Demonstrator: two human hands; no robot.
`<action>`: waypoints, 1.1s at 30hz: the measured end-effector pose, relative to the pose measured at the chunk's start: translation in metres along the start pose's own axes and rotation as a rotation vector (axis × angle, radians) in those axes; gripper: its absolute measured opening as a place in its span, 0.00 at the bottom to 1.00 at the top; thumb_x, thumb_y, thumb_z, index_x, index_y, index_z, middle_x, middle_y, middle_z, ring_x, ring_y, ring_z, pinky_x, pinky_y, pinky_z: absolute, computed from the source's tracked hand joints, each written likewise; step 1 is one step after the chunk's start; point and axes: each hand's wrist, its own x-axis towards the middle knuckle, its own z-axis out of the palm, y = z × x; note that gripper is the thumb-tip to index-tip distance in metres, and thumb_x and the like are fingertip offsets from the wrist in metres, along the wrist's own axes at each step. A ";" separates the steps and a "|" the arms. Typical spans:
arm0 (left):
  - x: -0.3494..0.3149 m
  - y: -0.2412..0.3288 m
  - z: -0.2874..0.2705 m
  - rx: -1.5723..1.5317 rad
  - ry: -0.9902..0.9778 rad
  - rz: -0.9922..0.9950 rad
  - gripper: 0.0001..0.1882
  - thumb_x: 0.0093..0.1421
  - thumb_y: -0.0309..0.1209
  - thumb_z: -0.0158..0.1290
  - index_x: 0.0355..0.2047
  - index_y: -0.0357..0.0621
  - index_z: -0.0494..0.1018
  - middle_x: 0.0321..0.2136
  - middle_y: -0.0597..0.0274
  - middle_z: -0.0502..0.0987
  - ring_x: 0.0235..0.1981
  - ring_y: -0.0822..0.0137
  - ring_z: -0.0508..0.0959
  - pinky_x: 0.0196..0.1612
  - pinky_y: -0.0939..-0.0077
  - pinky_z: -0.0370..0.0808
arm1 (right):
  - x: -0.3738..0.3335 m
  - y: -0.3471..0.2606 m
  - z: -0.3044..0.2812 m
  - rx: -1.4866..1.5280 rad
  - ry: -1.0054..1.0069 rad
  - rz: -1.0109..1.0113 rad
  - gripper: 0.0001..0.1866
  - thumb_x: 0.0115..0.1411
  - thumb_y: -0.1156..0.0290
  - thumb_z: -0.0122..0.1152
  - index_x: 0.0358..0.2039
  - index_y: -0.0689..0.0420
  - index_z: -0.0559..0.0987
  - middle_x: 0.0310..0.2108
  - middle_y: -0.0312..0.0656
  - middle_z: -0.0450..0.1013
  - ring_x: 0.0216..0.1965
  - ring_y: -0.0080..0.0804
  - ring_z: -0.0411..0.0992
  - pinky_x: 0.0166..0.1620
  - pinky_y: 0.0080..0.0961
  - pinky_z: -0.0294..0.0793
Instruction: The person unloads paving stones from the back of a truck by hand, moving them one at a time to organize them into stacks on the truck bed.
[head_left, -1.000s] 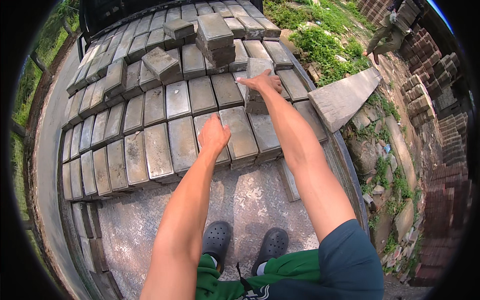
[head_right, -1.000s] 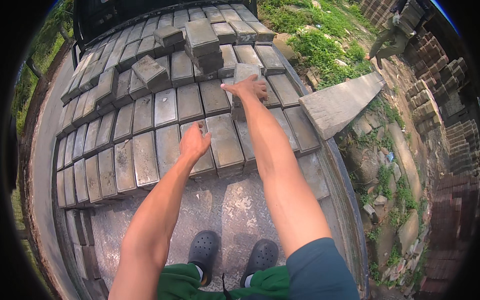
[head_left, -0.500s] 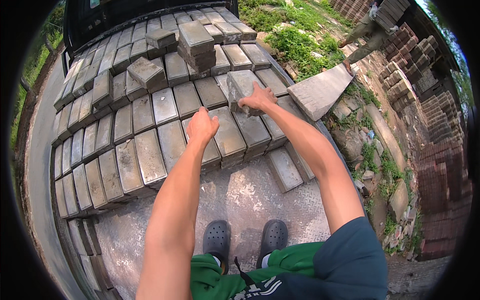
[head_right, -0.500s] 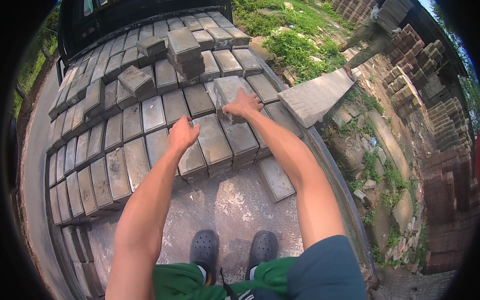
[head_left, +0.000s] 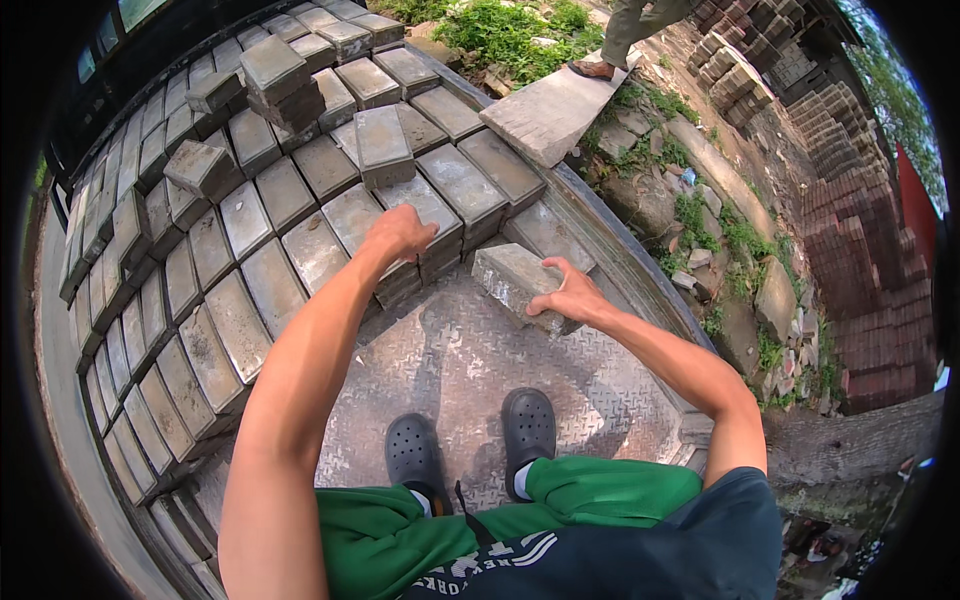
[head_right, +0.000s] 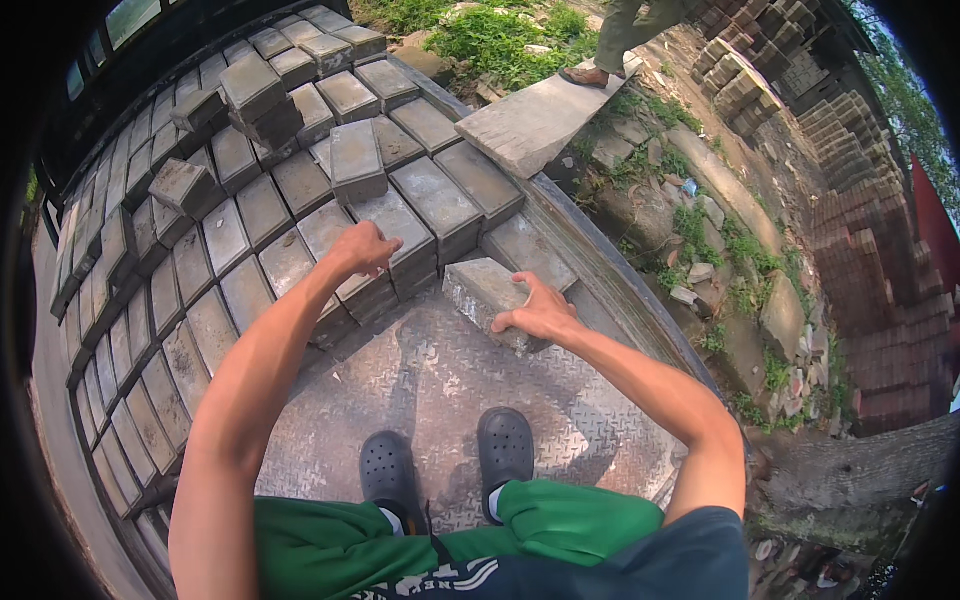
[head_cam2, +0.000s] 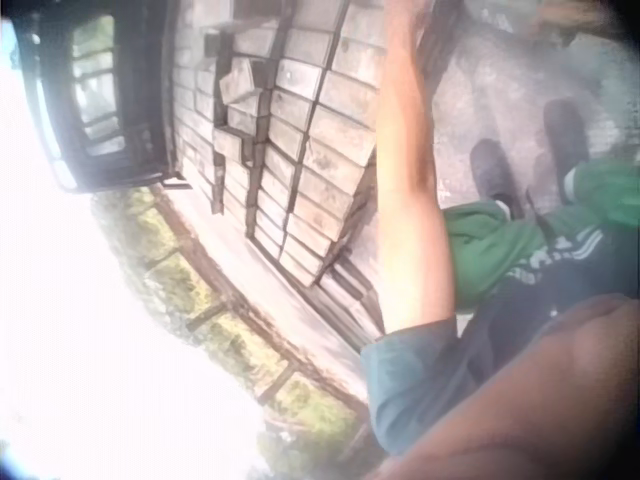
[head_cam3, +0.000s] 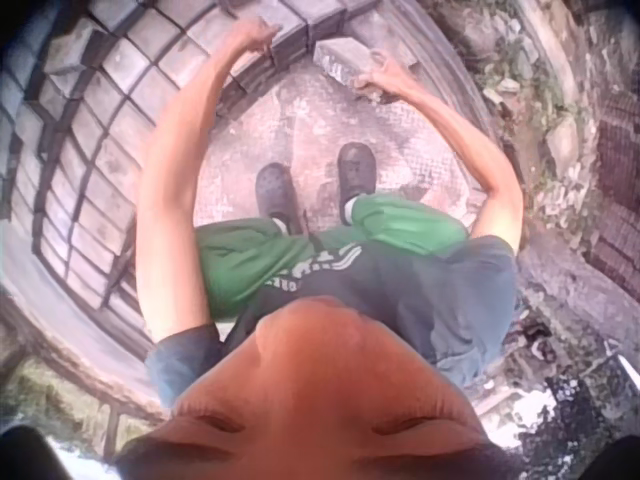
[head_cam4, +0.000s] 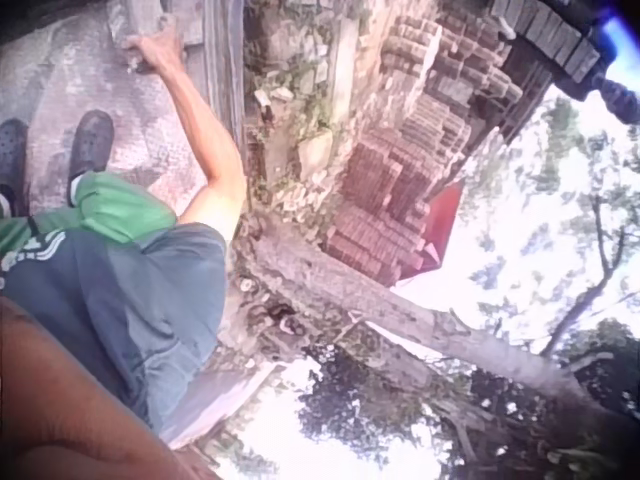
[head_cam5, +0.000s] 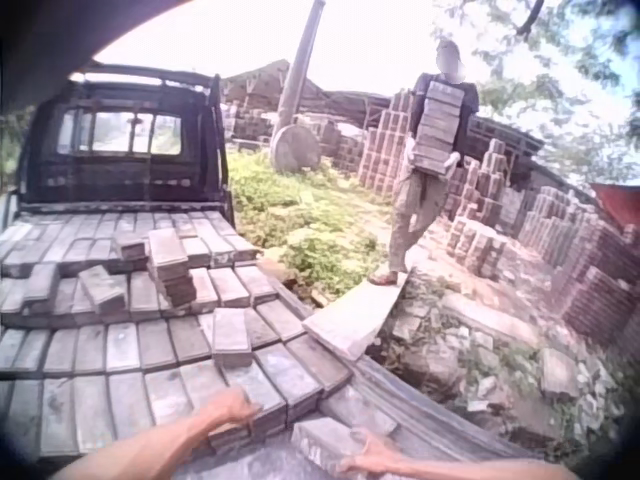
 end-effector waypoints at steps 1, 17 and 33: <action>0.006 0.005 0.019 0.015 -0.042 0.018 0.27 0.62 0.51 0.52 0.21 0.37 0.80 0.18 0.54 0.80 0.21 0.63 0.81 0.29 0.68 0.79 | -0.009 0.011 0.004 -0.072 0.023 0.069 0.54 0.34 0.51 0.76 0.64 0.48 0.65 0.57 0.55 0.68 0.60 0.50 0.66 0.60 0.44 0.63; 0.000 0.070 0.248 -0.399 -0.034 -0.184 0.41 0.58 0.57 0.56 0.48 0.22 0.73 0.47 0.32 0.77 0.50 0.45 0.79 0.51 0.60 0.74 | 0.028 0.123 0.116 -0.281 0.506 -0.327 0.54 0.46 0.54 0.74 0.67 0.57 0.53 0.68 0.59 0.46 0.68 0.58 0.47 0.63 0.58 0.49; 0.007 0.072 0.312 -0.937 0.337 -0.184 0.27 0.62 0.37 0.56 0.55 0.29 0.68 0.44 0.39 0.80 0.48 0.48 0.80 0.52 0.62 0.72 | -0.016 0.134 0.103 1.423 0.011 0.172 0.43 0.63 0.72 0.60 0.71 0.59 0.46 0.68 0.45 0.54 0.70 0.35 0.51 0.70 0.31 0.49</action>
